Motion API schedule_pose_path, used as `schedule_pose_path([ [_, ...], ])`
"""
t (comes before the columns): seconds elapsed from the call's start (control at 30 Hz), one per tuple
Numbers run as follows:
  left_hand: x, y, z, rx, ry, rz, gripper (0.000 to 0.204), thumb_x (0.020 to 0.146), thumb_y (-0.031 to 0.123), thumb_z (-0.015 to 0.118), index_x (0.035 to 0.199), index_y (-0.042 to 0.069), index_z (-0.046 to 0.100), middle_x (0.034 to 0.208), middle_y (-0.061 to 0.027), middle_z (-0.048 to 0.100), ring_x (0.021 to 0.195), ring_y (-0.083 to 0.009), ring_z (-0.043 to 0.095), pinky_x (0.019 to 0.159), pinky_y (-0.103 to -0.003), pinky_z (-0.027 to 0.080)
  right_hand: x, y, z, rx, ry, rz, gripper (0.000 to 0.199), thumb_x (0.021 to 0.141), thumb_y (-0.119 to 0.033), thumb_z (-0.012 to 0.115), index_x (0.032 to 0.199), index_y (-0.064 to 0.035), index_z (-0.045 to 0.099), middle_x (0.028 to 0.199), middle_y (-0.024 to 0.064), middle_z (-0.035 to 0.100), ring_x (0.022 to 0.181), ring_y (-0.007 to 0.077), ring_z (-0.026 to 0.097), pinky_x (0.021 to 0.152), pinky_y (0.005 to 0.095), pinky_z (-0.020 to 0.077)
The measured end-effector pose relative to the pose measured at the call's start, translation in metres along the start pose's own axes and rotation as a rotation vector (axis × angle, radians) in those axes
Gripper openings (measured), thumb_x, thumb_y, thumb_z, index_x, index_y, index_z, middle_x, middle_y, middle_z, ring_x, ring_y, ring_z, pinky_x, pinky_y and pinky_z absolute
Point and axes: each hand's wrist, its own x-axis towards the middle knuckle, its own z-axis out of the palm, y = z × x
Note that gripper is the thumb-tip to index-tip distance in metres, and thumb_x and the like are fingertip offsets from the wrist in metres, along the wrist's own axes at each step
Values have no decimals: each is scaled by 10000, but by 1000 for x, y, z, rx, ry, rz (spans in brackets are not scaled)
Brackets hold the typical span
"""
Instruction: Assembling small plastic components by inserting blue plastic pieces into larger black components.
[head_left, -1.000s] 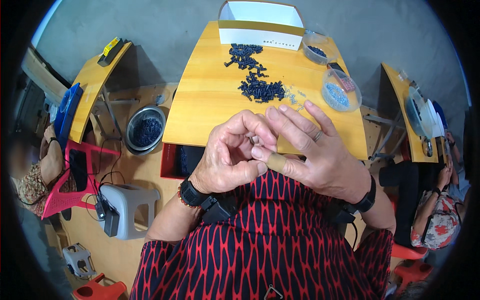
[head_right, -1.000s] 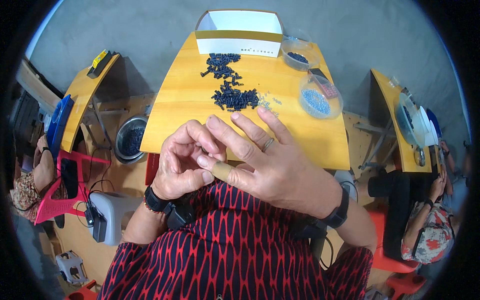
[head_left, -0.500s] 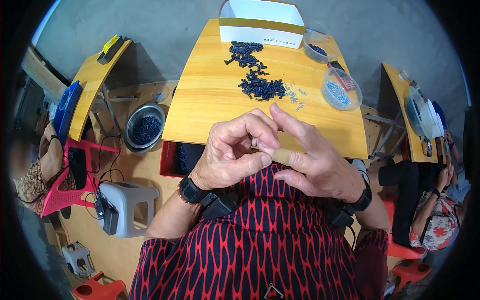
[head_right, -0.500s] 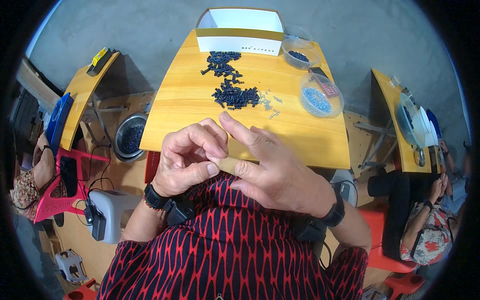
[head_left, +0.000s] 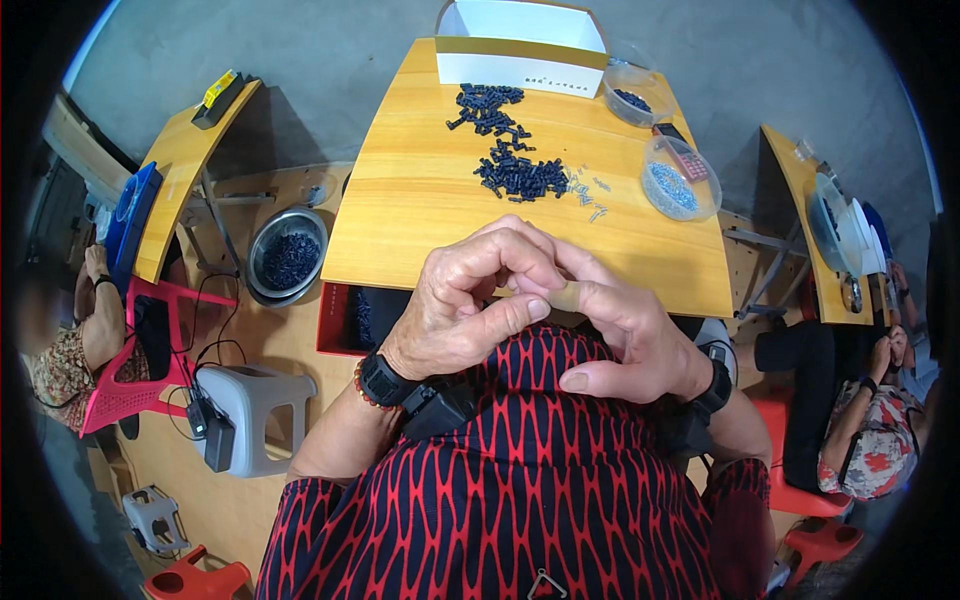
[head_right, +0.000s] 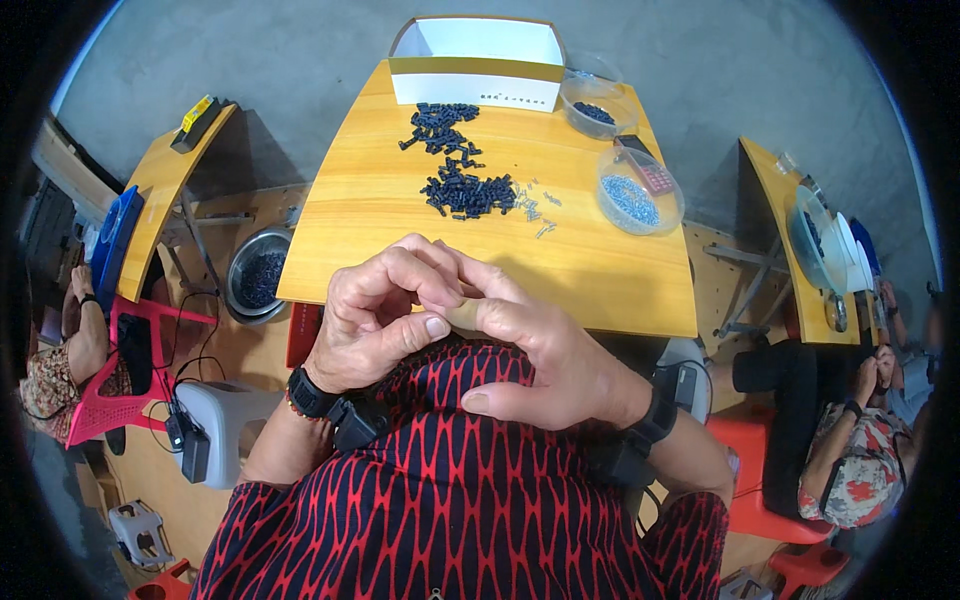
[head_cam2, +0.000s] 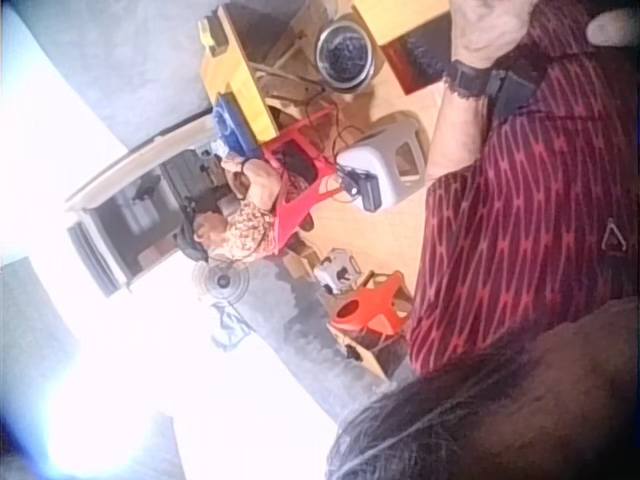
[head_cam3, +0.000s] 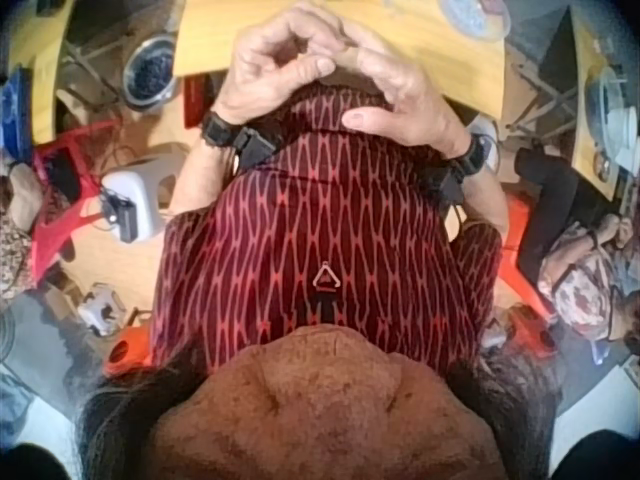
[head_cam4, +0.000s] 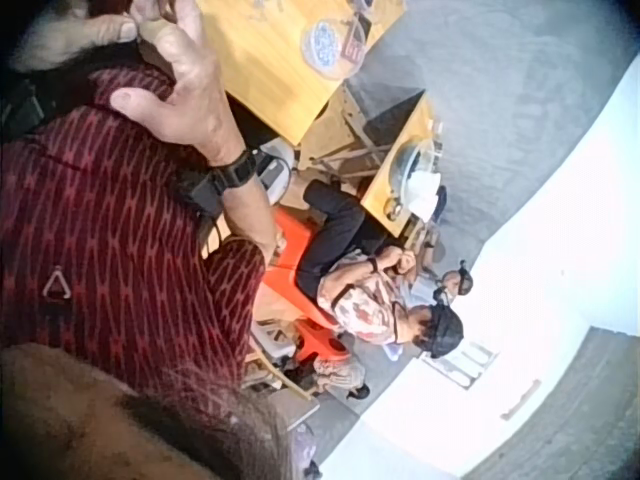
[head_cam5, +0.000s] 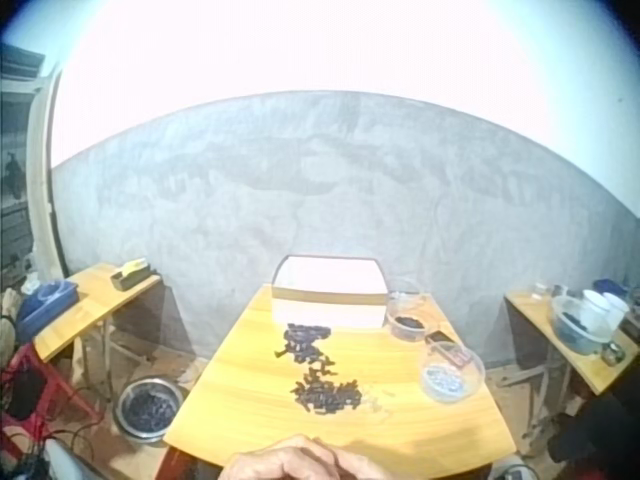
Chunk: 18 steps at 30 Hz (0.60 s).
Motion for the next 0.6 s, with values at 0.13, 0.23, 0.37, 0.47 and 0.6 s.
schedule_pose_path([
  [0.13,1,2,3,23,38,-23,118,898,-33,666,1012,1,668,989,-53,638,879,-99,611,774,-252,507,-6,8,10,395,85,50,674,794,-56,731,1415,53,493,1579,257,261,1482,357,298,1176,453,292],
  [0.23,-1,5,4,35,37,-111,132,914,21,698,1039,0,663,1025,-101,649,901,-144,608,777,-276,497,-3,5,11,518,82,81,694,788,-23,712,1431,67,468,1594,225,236,1473,320,307,1173,444,307],
  [0.37,-2,2,6,-127,111,-148,128,934,34,684,1047,-24,668,972,-91,659,810,-116,616,717,-251,512,-5,9,16,592,93,112,708,781,4,690,1443,75,448,1585,202,259,1445,302,347,1166,443,325],
  [0.47,-3,0,4,-149,127,-189,132,955,35,658,1066,-35,669,971,-83,686,827,-96,639,719,-241,543,-5,10,21,657,141,155,750,733,6,650,1453,50,445,1564,217,321,1444,332,357,1182,487,298],
  [0.6,-3,1,1,-70,122,-299,136,975,37,630,1081,-38,667,936,-61,713,829,-67,660,688,-225,569,-6,15,24,753,181,188,765,723,-86,678,1442,52,454,1531,197,382,1424,321,381,1165,480,321],
])
